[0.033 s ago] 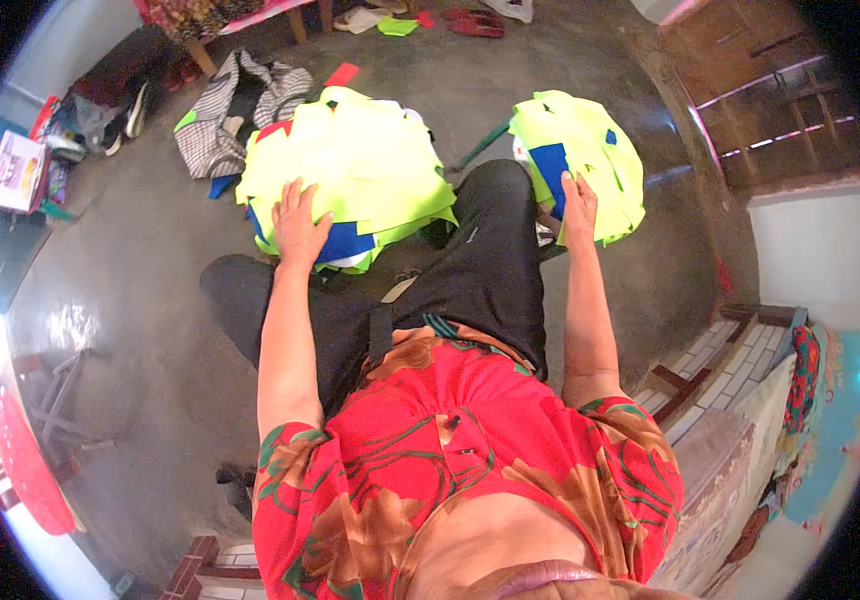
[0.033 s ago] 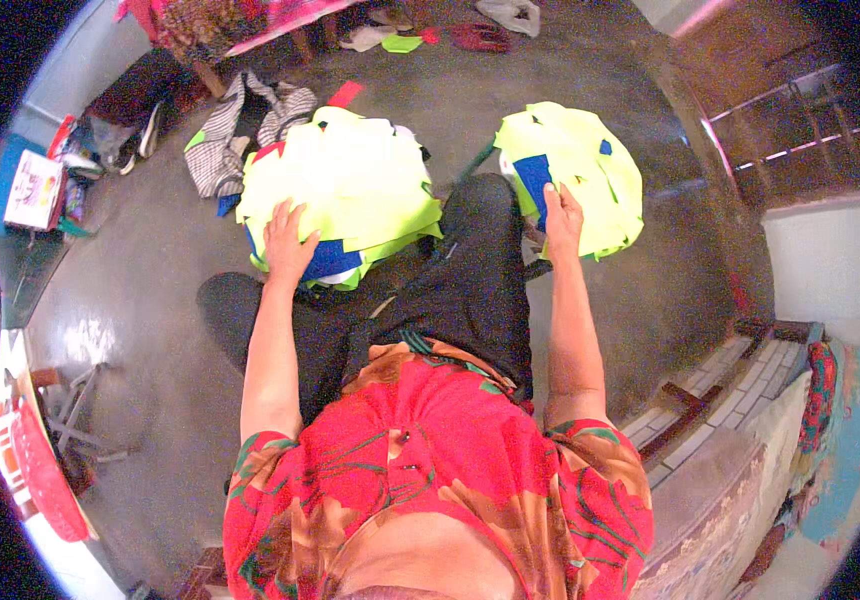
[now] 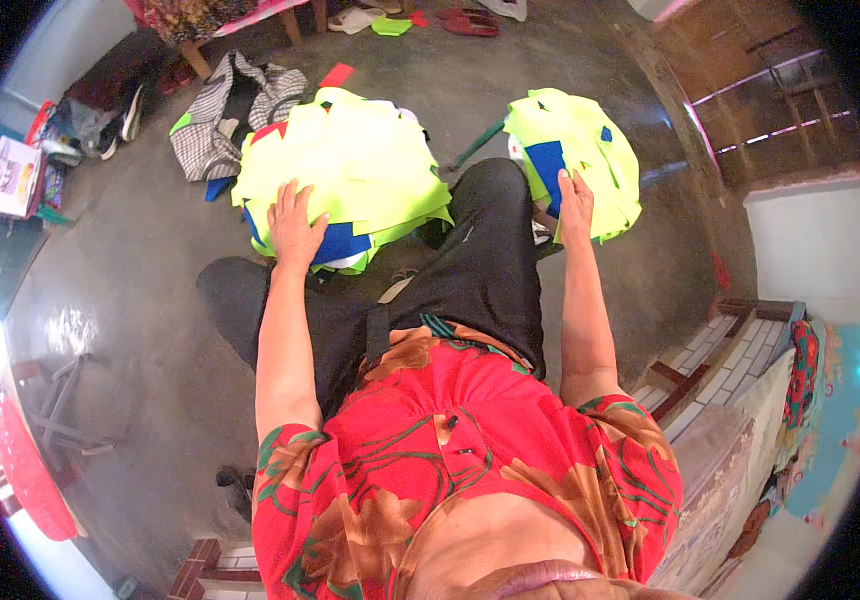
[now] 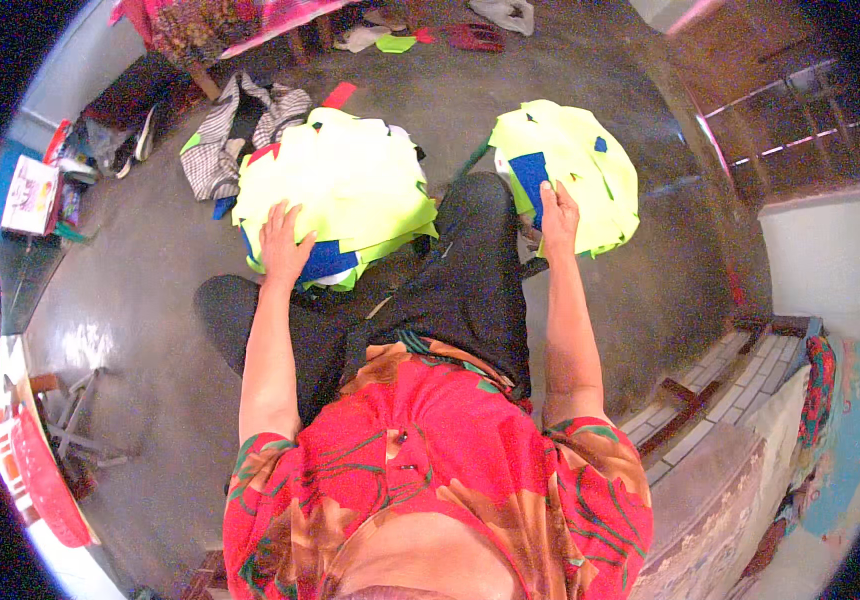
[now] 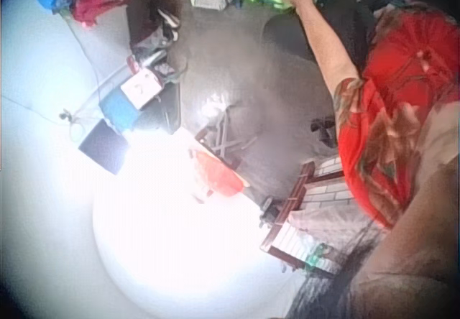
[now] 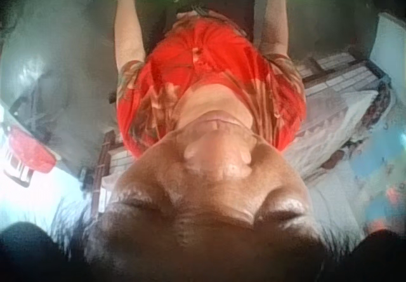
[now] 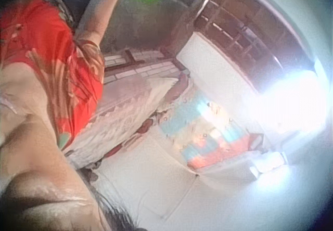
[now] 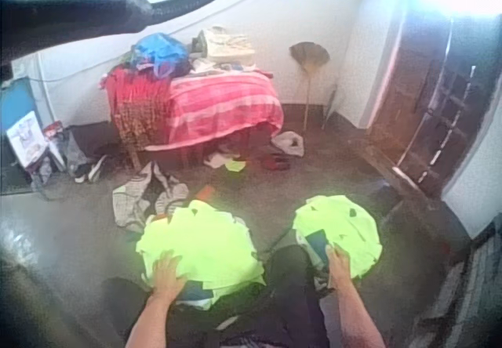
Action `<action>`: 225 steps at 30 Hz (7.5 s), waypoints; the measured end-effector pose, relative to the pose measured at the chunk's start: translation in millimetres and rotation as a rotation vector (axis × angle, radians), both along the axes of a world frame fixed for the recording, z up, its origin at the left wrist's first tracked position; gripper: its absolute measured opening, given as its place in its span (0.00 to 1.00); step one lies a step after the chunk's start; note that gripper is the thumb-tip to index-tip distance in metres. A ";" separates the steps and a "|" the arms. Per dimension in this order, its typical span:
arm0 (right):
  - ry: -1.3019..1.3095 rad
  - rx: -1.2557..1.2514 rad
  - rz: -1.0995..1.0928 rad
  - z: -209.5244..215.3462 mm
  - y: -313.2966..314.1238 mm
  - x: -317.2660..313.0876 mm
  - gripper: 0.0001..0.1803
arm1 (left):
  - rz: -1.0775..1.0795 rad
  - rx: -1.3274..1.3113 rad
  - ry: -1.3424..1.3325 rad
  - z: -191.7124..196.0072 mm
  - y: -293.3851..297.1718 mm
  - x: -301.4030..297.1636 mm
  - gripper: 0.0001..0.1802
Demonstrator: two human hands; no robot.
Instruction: The person sits on the floor and assembles a colorful fabric craft by layering various colored fabric pieces onto a base. They pick up pieces from a pile, place them on the craft, and smooth them down to create a patterned surface.
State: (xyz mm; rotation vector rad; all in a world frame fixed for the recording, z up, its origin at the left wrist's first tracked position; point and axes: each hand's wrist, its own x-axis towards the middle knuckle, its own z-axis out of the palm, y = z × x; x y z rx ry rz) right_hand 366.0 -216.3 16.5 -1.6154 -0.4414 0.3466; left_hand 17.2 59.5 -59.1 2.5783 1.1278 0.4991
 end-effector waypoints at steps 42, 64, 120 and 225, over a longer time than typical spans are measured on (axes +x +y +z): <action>1.072 0.346 0.539 -9.2 104.3 -131.0 0.29 | -0.048 -1.366 -0.698 47.2 -103.3 48.8 0.25; 1.116 0.587 0.348 -22.7 110.9 -116.9 0.24 | 0.023 -1.176 -1.160 124.2 -45.1 35.3 0.20; -0.638 -0.174 0.593 -22.2 154.8 -141.2 0.09 | 0.542 -0.235 -0.261 28.3 -27.8 -30.1 0.14; -0.681 -0.666 1.923 -57.3 151.8 -258.9 0.13 | -0.156 -0.248 0.096 52.6 76.2 -7.6 0.33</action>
